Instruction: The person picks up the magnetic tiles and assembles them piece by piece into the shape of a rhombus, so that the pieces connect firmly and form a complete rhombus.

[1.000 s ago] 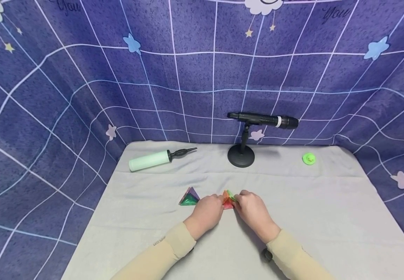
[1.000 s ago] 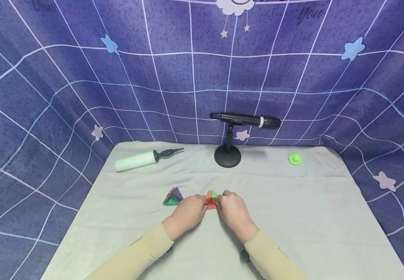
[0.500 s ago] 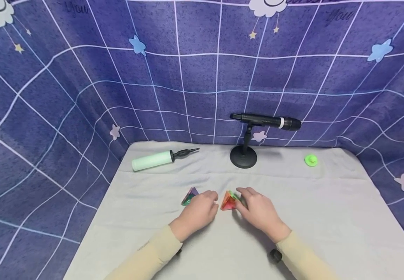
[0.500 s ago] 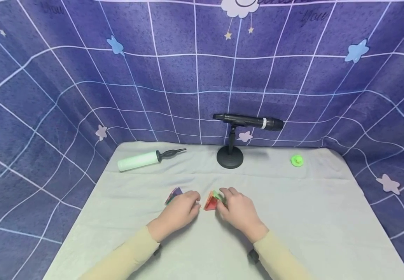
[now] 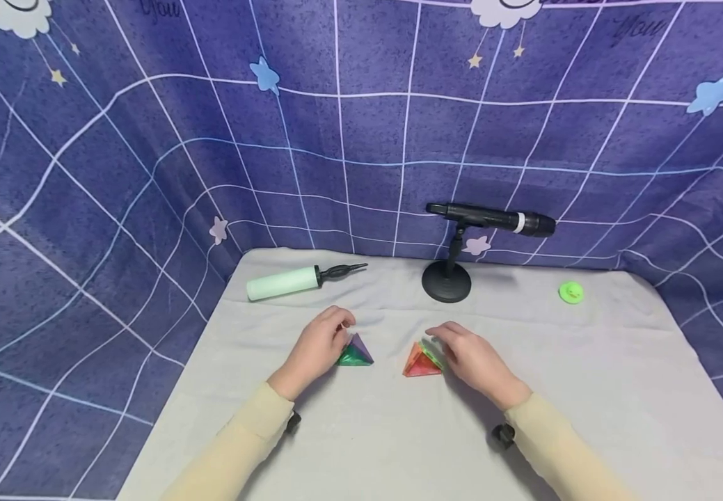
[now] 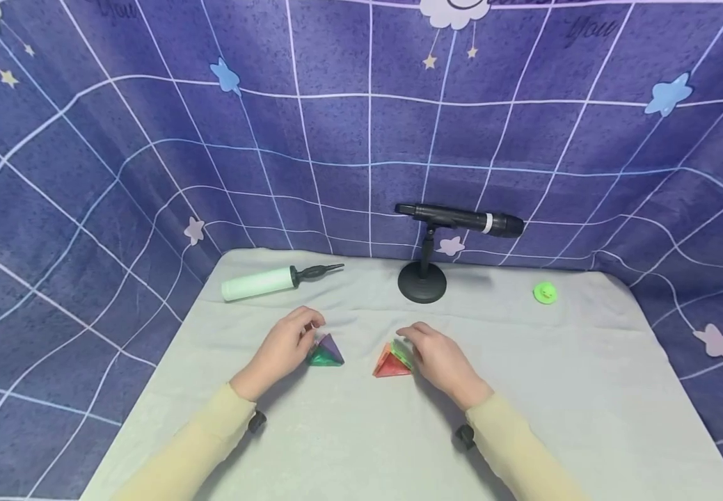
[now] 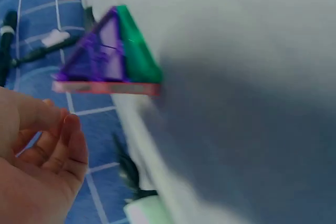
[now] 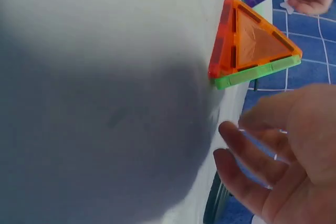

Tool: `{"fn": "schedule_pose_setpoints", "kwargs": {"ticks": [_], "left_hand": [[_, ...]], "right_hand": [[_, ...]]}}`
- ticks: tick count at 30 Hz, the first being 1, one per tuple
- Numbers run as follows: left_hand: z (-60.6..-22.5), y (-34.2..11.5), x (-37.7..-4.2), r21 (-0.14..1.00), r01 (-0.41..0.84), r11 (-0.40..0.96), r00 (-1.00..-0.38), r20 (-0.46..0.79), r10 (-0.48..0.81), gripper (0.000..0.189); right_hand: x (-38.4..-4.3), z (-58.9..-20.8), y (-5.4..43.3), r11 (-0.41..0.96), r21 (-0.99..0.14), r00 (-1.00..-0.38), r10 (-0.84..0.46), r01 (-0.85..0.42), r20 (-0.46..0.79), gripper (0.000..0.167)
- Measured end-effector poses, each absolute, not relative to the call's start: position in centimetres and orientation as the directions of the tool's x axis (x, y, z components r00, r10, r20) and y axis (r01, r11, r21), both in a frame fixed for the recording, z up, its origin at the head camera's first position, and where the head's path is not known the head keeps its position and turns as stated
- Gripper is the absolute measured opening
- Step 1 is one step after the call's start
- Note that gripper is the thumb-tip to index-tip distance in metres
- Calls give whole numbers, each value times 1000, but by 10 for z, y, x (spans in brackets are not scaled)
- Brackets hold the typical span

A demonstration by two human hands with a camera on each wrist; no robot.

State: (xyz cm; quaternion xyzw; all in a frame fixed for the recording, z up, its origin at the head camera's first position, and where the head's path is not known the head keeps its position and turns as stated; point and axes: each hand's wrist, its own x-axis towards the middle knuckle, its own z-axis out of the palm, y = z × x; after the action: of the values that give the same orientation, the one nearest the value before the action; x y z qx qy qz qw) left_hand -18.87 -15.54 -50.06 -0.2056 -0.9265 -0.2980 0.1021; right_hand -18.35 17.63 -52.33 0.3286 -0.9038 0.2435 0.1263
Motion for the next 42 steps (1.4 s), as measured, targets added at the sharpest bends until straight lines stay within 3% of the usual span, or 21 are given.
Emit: {"fn": "schedule_pose_setpoints", "kwargs": {"ticks": [6,13,20,28,42], "left_hand": [[-521,-168,-200,565,367,739,-930,222,291,31],[-536,-173,-203,554,465,691,-878,185,442,46],[-537,-171,-202,503,560,658,-821,234,521,42],[-534,-168,-198,497,554,668,-821,193,537,45],[-532,-159,-192,496,520,695,-846,185,501,33]], "right_hand": [[-194,-525,171,564,-370,-673,-658,-738,339,53],[-197,-527,167,508,-362,-615,-723,-782,314,49],[-196,-525,167,523,-365,-629,-717,-770,301,45],[-191,-524,173,570,-363,-672,-676,-737,303,42],[-182,-524,188,626,-356,-717,-646,-694,261,40]]}}
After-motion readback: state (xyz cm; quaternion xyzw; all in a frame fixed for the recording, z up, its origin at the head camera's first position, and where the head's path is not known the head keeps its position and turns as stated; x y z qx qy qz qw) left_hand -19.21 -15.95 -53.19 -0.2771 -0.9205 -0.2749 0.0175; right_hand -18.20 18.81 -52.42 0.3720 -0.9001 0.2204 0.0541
